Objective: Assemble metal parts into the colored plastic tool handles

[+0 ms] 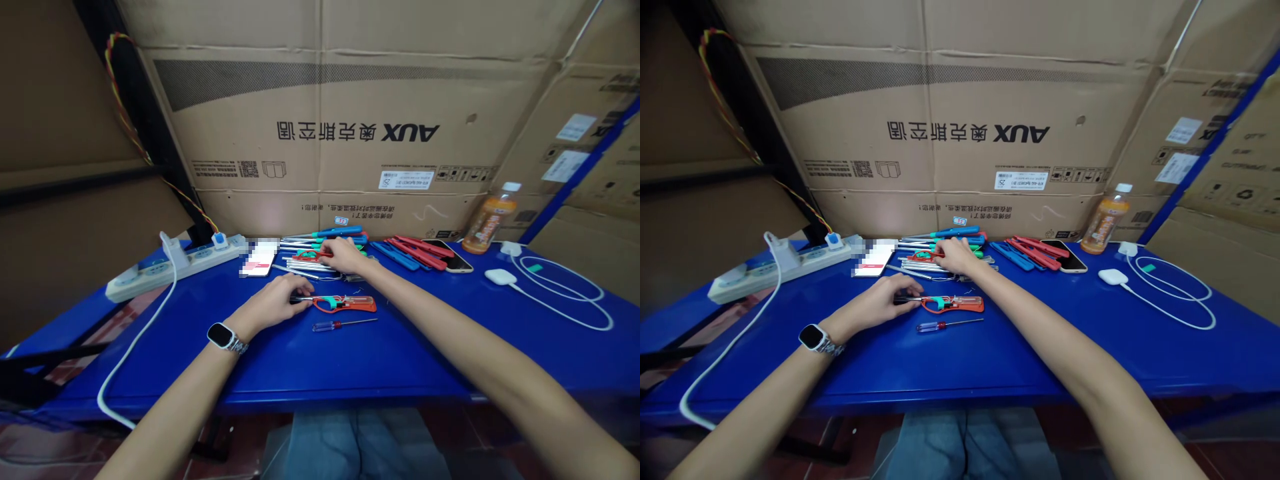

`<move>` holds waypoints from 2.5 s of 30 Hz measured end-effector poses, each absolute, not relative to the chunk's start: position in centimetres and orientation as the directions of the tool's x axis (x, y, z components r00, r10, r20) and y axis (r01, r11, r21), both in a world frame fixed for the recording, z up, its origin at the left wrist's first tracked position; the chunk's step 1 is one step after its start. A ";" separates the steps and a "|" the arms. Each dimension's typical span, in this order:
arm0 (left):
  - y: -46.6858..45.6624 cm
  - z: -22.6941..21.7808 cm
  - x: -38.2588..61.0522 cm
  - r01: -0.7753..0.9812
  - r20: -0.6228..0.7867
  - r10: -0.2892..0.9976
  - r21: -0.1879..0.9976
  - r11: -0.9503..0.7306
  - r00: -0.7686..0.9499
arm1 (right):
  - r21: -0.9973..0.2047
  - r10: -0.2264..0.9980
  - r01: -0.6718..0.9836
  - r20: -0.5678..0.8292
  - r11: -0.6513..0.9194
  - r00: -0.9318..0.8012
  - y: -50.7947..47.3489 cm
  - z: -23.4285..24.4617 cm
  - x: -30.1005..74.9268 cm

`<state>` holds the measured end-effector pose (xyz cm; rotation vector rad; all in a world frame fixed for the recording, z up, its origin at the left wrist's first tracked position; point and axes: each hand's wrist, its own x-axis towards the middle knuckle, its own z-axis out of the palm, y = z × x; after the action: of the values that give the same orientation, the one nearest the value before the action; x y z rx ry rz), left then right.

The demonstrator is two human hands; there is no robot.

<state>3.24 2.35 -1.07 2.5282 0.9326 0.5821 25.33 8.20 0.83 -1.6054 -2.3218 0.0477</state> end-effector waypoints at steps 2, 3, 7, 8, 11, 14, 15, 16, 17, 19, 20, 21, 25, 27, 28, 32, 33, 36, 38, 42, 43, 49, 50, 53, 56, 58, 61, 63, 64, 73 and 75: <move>2.1 -0.9 3.4 0.503 0.295 0.669 0.474 -0.723 0.683 | -0.224 0.905 0.892 0.269 0.392 -0.330 7.2 1.0 25.8; 2.0 -0.8 3.4 0.493 0.328 0.662 0.468 -0.734 0.674 | -0.235 0.897 0.884 0.287 0.405 -0.335 6.5 1.1 26.1; 1.7 0.2 3.6 0.463 0.492 0.657 0.467 -0.753 0.572 | -0.336 0.848 0.809 0.411 0.483 -0.335 2.5 1.5 27.4; 1.7 0.6 3.6 0.466 0.530 0.670 0.481 -0.743 0.520 | -0.356 0.852 0.803 0.411 0.478 -0.325 1.5 1.6 27.8; 2.3 2.0 4.2 0.481 0.594 0.711 0.530 -0.698 0.377 | -0.410 0.865 0.782 0.391 0.470 -0.315 -0.9 1.4 28.6; 3.3 3.1 5.1 0.478 0.575 0.715 0.535 -0.697 0.399 | -0.428 0.852 0.745 0.365 0.512 -0.376 -2.0 0.9 29.1; 3.6 3.2 5.4 0.476 0.572 0.709 0.529 -0.703 0.412 | -0.432 0.847 0.735 0.358 0.522 -0.392 -2.2 0.7 29.2; 3.8 3.1 5.7 0.471 0.570 0.706 0.528 -0.706 0.420 | -0.434 0.844 0.728 0.353 0.531 -0.404 -2.3 0.5 29.2; 4.0 2.9 5.8 0.465 0.571 0.706 0.533 -0.707 0.419 | -0.433 0.839 0.722 0.353 0.539 -0.415 -2.4 0.4 29.3; 4.0 2.1 5.8 0.449 0.558 0.714 0.555 -0.700 0.424 | -0.420 0.824 0.713 0.360 0.562 -0.438 -2.6 0.2 29.3; 3.9 1.8 5.6 0.439 0.543 0.717 0.567 -0.697 0.436 | -0.409 0.817 0.711 0.362 0.572 -0.449 -2.7 0.2 29.4; 3.8 1.4 5.3 0.430 0.527 0.718 0.576 -0.695 0.455 | -0.398 0.813 0.712 0.358 0.578 -0.460 -2.8 0.1 29.4; 3.5 0.8 4.2 0.438 0.468 0.724 0.584 -0.684 0.506 | -0.339 0.802 0.730 0.329 0.593 -0.499 -3.4 -0.1 29.4; 3.5 0.9 4.0 0.459 0.440 0.731 0.578 -0.675 0.522 | -0.314 0.791 0.730 0.323 0.608 -0.520 -3.6 -0.3 29.3; 3.5 0.9 3.9 0.462 0.426 0.729 0.575 -0.675 0.535 | -0.305 0.786 0.727 0.319 0.615 -0.530 -3.7 -0.4 29.3; 3.7 0.8 4.0 0.445 0.386 0.697 0.562 -0.697 0.605 | -0.299 0.784 0.727 0.304 0.618 -0.542 -3.7 -0.9 29.2; 3.7 0.7 4.0 0.443 0.374 0.690 0.559 -0.701 0.619 | -0.298 0.785 0.729 0.301 0.617 -0.541 -3.6 -1.0 29.1; 3.7 0.5 3.9 0.438 0.325 0.672 0.559 -0.704 0.665 | -0.301 0.796 0.738 0.281 0.603 -0.536 -3.6 -1.1 29.0; 3.7 0.3 3.8 0.440 0.282 0.662 0.562 -0.700 0.694 | -0.316 0.805 0.741 0.269 0.592 -0.529 -3.6 -1.1 28.9; 3.6 0.2 3.8 0.440 0.199 0.646 0.584 -0.682 0.737 | -0.368 0.814 0.726 0.259 0.581 -0.520 -3.4 -1.1 29.0; 3.5 0.2 3.8 0.436 0.188 0.642 0.591 -0.678 0.743 | -0.384 0.816 0.720 0.261 0.578 -0.516 -3.3 -1.1 29.1; 3.7 0.2 3.8 0.432 0.149 0.621 0.595 -0.678 0.769 | -0.527 0.846 0.667 0.250 0.527 -0.471 -2.7 -1.5 29.4; 3.8 0.2 3.7 0.429 0.144 0.616 0.596 -0.679 0.775 | -0.548 0.850 0.656 0.246 0.519 -0.466 -2.6 -1.4 29.4; 4.0 0.2 3.7 0.426 0.143 0.607 0.590 -0.686 0.782 | -0.588 0.849 0.626 0.239 0.513 -0.472 -2.4 -1.2 29.4; 3.9 0.2 3.7 0.437 0.136 0.616 0.589 -0.680 0.776 | -0.594 0.839 0.612 0.230 0.523 -0.493 -2.4 -0.9 29.5; 3.8 0.2 3.8 0.453 0.117 0.629 0.596 -0.663 0.768 | -0.590 0.837 0.613 0.229 0.525 -0.497 -2.4 -0.8 29.6; 3.5 0.3 4.0 0.478 0.092 0.651 0.603 -0.639 0.754 | -0.579 0.844 0.628 0.235 0.520 -0.482 -2.4 -0.9 29.8; 3.4 0.3 4.1 0.483 0.093 0.654 0.599 -0.639 0.751 | -0.573 0.847 0.636 0.232 0.517 -0.479 -2.4 -1.0 29.9; 3.4 0.4 4.1 0.482 0.097 0.653 0.595 -0.643 0.751 | -0.570 0.845 0.637 0.230 0.519 -0.483 -2.4 -1.0 29.9; 3.2 0.5 4.3 0.538 0.076 0.679 0.548 -0.641 0.730 | -0.513 0.811 0.640 0.232 0.571 -0.538 -2.3 -0.7 30.4; 3.1 0.5 4.3 0.541 0.066 0.680 0.552 -0.634 0.730 | -0.512 0.812 0.644 0.220 0.568 -0.541 -2.3 -0.7 30.4</move>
<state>4.33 3.13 0.53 2.4242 0.9268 0.3664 30.36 -2.29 -0.68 -1.1732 -2.3686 0.5222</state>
